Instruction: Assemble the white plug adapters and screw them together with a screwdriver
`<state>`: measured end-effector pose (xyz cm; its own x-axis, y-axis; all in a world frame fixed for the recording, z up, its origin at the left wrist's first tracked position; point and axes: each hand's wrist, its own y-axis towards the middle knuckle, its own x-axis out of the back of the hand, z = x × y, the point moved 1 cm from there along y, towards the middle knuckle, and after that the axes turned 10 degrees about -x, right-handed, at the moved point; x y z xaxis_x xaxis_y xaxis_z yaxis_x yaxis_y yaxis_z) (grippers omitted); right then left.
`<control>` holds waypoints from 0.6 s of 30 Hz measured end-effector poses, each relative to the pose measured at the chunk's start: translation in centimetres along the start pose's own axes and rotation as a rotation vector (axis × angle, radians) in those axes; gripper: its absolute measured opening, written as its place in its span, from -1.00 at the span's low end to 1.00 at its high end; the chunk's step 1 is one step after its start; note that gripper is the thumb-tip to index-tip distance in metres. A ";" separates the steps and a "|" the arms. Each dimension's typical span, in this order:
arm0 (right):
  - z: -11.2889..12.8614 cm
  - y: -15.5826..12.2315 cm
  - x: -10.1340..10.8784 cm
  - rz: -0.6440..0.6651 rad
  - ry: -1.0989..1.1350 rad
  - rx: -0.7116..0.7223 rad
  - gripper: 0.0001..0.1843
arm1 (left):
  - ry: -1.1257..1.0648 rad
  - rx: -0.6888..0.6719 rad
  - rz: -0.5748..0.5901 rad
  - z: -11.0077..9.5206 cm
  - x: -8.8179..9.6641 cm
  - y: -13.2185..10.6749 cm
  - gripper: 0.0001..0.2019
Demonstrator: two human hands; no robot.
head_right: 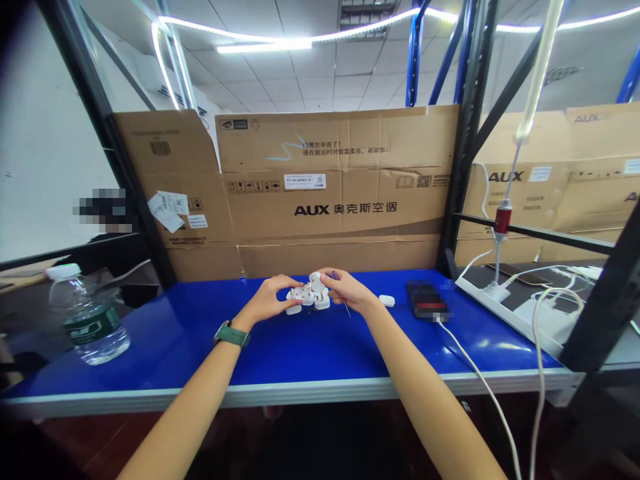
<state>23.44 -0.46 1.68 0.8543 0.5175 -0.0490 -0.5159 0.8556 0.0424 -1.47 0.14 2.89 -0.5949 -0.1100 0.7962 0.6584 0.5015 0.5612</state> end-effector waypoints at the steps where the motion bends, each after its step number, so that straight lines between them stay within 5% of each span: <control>1: -0.1 0.1 0.0 0.010 0.017 -0.010 -0.41 | -0.017 -0.014 0.006 -0.3 -0.1 0.0 -0.63; 8: -0.3 0.2 -0.1 -0.031 -0.070 -0.020 -0.40 | -0.090 0.020 -0.007 -1.6 -0.5 -0.2 -0.40; 13: -0.1 0.7 -0.5 -0.330 -0.604 0.344 -0.51 | -0.105 0.001 -0.002 -1.6 -0.8 -0.1 -0.40; 18: -0.8 1.4 -1.1 -0.280 -0.849 0.499 -0.54 | -0.126 -0.022 -0.046 -1.0 -1.3 0.0 -0.41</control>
<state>21.74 0.14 0.97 0.8036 -0.0445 0.5935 -0.3711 0.7421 0.5581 -0.22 -0.53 2.10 -0.6767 -0.0231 0.7359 0.6386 0.4790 0.6023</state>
